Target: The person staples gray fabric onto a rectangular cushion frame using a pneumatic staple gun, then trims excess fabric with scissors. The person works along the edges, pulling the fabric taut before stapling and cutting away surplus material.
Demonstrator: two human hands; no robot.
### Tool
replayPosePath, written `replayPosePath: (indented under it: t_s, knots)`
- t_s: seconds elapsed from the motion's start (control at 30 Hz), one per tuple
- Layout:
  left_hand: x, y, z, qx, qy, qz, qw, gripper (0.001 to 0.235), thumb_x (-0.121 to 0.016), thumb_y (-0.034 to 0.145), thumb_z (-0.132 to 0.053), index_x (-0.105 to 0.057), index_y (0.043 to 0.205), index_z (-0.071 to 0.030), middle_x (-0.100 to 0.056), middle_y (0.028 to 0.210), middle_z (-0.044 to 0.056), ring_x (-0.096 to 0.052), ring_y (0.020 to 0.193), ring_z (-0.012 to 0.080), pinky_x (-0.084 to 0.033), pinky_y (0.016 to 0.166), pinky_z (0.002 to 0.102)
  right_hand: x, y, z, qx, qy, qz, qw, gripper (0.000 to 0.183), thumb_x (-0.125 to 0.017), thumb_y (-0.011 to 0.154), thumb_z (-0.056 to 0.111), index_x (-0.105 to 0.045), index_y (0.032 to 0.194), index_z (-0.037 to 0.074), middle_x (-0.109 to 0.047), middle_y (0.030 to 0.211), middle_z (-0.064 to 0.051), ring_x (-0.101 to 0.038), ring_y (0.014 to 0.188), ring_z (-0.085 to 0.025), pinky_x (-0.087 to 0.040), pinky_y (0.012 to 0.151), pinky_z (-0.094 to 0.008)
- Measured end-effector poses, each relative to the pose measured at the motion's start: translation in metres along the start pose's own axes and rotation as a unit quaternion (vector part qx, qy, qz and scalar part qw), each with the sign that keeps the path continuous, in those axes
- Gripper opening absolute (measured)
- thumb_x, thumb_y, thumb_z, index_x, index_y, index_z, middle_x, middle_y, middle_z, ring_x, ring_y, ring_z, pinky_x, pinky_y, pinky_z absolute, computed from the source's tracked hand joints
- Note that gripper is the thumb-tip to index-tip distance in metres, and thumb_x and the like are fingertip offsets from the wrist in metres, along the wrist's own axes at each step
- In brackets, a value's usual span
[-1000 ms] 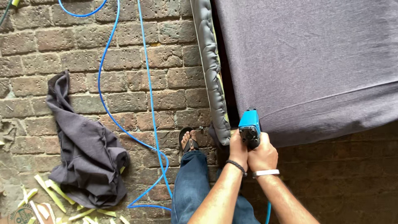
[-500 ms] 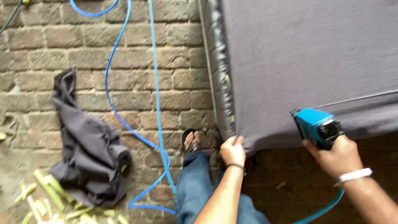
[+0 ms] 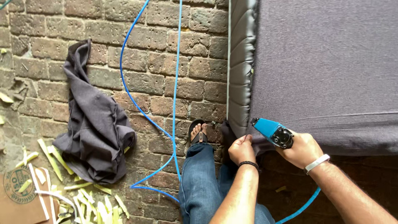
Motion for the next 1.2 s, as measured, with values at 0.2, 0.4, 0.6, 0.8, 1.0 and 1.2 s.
replayPosePath:
  t_s: [0.2,0.4,0.6,0.8,1.0,1.2]
  knots:
    - [0.005,-0.012,-0.015,0.019,0.046,-0.072,0.996,0.035,-0.093,0.069,-0.013,-0.059,0.07,-0.005,-0.068,0.069,0.006,-0.061,0.064,0.0184,-0.054,0.068,0.035,-0.01,0.006,-0.005,-0.033,-0.017,0.025,0.999,0.029,-0.079,0.076,0.029,-0.074,0.095,0.008,-0.074,0.085,-0.023,-0.071,0.088,-0.043,-0.059,0.074,-0.05]
    - [0.003,-0.007,-0.013,0.031,0.012,-0.07,0.997,0.038,-0.093,0.065,-0.011,-0.056,0.072,-0.006,-0.066,0.069,0.004,-0.059,0.065,0.0179,-0.053,0.067,0.035,-0.013,0.006,0.004,-0.022,-0.019,0.018,0.999,0.03,-0.077,0.077,0.029,-0.073,0.099,0.01,-0.074,0.087,-0.023,-0.07,0.089,-0.044,-0.058,0.075,-0.05]
    - [0.002,-0.001,-0.015,0.026,0.014,-0.062,0.998,0.038,-0.092,0.062,-0.009,-0.058,0.077,-0.007,-0.068,0.076,0.004,-0.061,0.069,0.0184,-0.053,0.071,0.034,-0.013,0.007,0.01,-0.038,-0.034,0.032,0.998,0.03,-0.076,0.078,0.029,-0.074,0.101,0.01,-0.074,0.09,-0.023,-0.07,0.091,-0.044,-0.058,0.078,-0.051]
    - [0.005,0.003,-0.014,0.025,0.048,-0.042,0.998,0.041,-0.094,0.062,-0.014,-0.058,0.078,-0.007,-0.067,0.078,0.005,-0.06,0.073,0.0191,-0.053,0.073,0.035,-0.017,0.001,-0.003,-0.054,-0.028,0.063,0.996,0.031,-0.077,0.076,0.032,-0.075,0.094,0.008,-0.076,0.088,-0.022,-0.074,0.091,-0.041,-0.059,0.082,-0.048]
    - [0.011,0.005,-0.019,-0.012,0.11,-0.007,0.994,0.038,-0.094,0.064,-0.019,-0.062,0.078,-0.006,-0.07,0.076,0.006,-0.066,0.071,0.0196,-0.055,0.072,0.035,-0.032,-0.006,-0.001,-0.056,-0.04,0.038,0.997,0.028,-0.074,0.081,0.032,-0.074,0.097,0.008,-0.074,0.09,-0.024,-0.07,0.093,-0.044,-0.057,0.081,-0.051]
    - [0.028,0.004,-0.055,-0.192,0.344,0.066,0.917,0.026,-0.086,0.078,-0.024,-0.069,0.095,-0.013,-0.075,0.088,0.015,-0.07,0.085,0.034,-0.055,0.078,0.045,-0.044,-0.012,-0.01,-0.06,-0.009,0.025,0.998,0.029,-0.075,0.076,0.031,-0.073,0.092,0.006,-0.074,0.09,-0.023,-0.07,0.093,-0.043,-0.057,0.081,-0.05]
Point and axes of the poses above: each hand's wrist, its own y-axis towards the middle knuckle, its own x-axis out of the back of the hand, z = x × y, the point moved 2 cm from there along y, towards the middle knuckle
